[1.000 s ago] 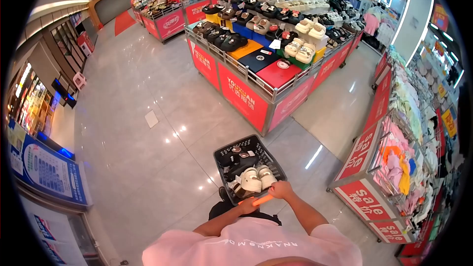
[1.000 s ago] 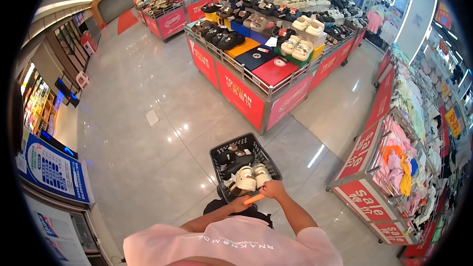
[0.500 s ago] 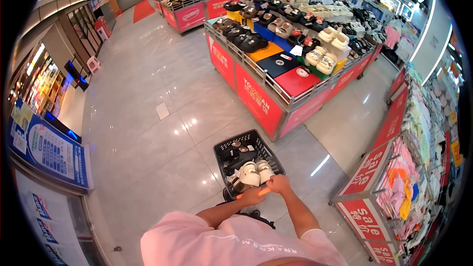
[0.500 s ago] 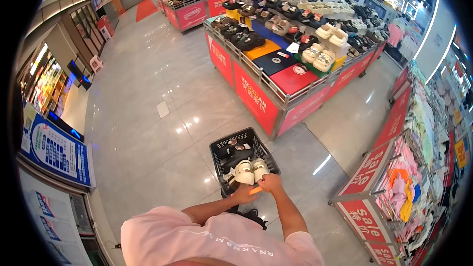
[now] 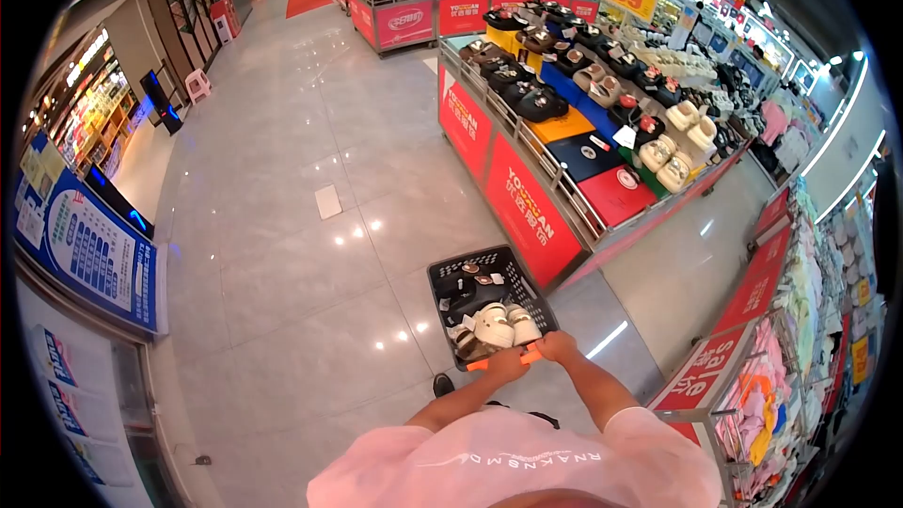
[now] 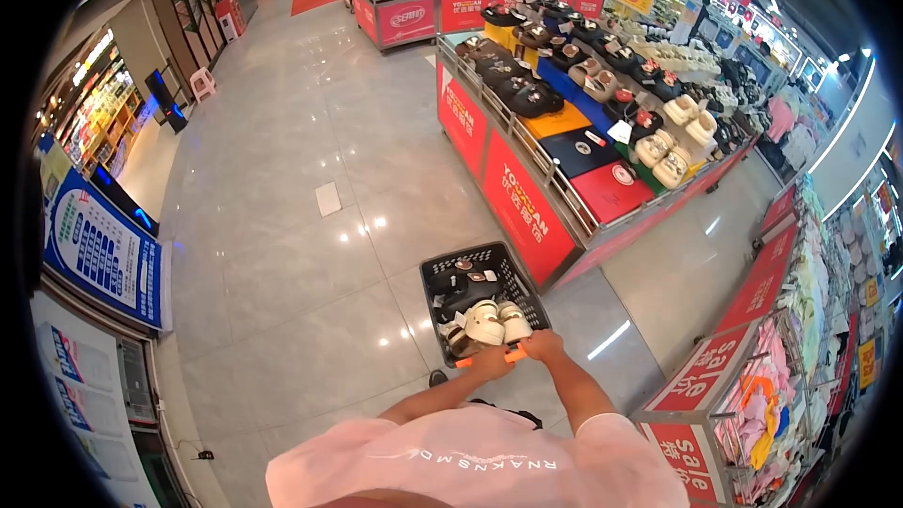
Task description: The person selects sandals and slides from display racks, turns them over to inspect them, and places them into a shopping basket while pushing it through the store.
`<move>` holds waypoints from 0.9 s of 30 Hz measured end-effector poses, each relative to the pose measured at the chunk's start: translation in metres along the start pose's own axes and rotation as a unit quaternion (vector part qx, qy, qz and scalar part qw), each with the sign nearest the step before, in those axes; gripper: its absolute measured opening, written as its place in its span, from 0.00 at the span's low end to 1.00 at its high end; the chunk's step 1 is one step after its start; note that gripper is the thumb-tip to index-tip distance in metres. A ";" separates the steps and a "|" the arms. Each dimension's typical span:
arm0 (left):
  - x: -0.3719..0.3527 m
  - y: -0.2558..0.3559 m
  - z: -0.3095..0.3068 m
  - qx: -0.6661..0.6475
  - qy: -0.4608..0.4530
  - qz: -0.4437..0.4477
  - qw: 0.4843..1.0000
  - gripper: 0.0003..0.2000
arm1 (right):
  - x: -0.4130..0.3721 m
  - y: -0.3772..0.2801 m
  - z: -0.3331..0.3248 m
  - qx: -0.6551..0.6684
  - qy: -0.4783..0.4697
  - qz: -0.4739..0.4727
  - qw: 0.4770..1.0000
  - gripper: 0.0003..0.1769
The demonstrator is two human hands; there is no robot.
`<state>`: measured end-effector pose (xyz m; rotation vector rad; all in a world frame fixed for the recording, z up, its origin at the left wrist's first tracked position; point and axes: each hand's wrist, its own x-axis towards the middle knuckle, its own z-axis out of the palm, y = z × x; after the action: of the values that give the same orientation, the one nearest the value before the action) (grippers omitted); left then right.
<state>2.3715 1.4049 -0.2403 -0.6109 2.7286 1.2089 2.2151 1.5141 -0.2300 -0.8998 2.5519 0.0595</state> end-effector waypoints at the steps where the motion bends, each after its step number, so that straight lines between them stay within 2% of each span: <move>1: 0.008 -0.004 -0.006 0.001 0.003 0.003 1.000 0.19 | 0.007 -0.003 0.000 0.000 -0.001 0.002 1.000 0.29; 13: 0.061 -0.037 -0.043 -0.008 0.036 0.030 0.999 0.16 | 0.073 -0.035 -0.044 0.000 -0.070 -0.015 0.997 0.31; 16: 0.081 -0.040 -0.054 0.014 -0.015 0.003 1.000 0.16 | 0.099 -0.037 -0.043 -0.046 -0.068 -0.047 0.995 0.29; 17: 0.093 -0.044 -0.057 0.020 0.002 0.019 1.000 0.15 | 0.105 -0.038 -0.047 -0.051 -0.079 -0.018 0.995 0.33; 21: 0.098 -0.053 -0.063 0.010 0.049 0.059 0.997 0.13 | 0.140 -0.042 -0.042 -0.033 -0.130 -0.068 0.989 0.33; 22: 0.101 -0.047 -0.070 0.006 0.015 0.032 0.999 0.12 | 0.145 -0.040 -0.046 -0.033 -0.141 -0.082 0.986 0.32; 25: 0.116 -0.052 -0.075 0.054 -0.014 0.014 0.998 0.18 | 0.159 -0.043 -0.038 -0.021 -0.096 -0.082 0.992 0.31; 26: 0.116 -0.048 -0.083 0.045 0.017 0.056 0.997 0.19 | 0.153 -0.045 -0.051 0.013 -0.065 -0.081 0.995 0.32; 27: 0.114 -0.030 -0.099 0.059 -0.006 0.021 0.998 0.18 | 0.154 -0.046 -0.053 0.047 -0.059 -0.067 0.995 0.32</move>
<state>2.2866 1.2780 -0.2209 -0.5334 2.7927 1.0471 2.1153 1.3776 -0.2410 -0.9983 2.3601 -0.0460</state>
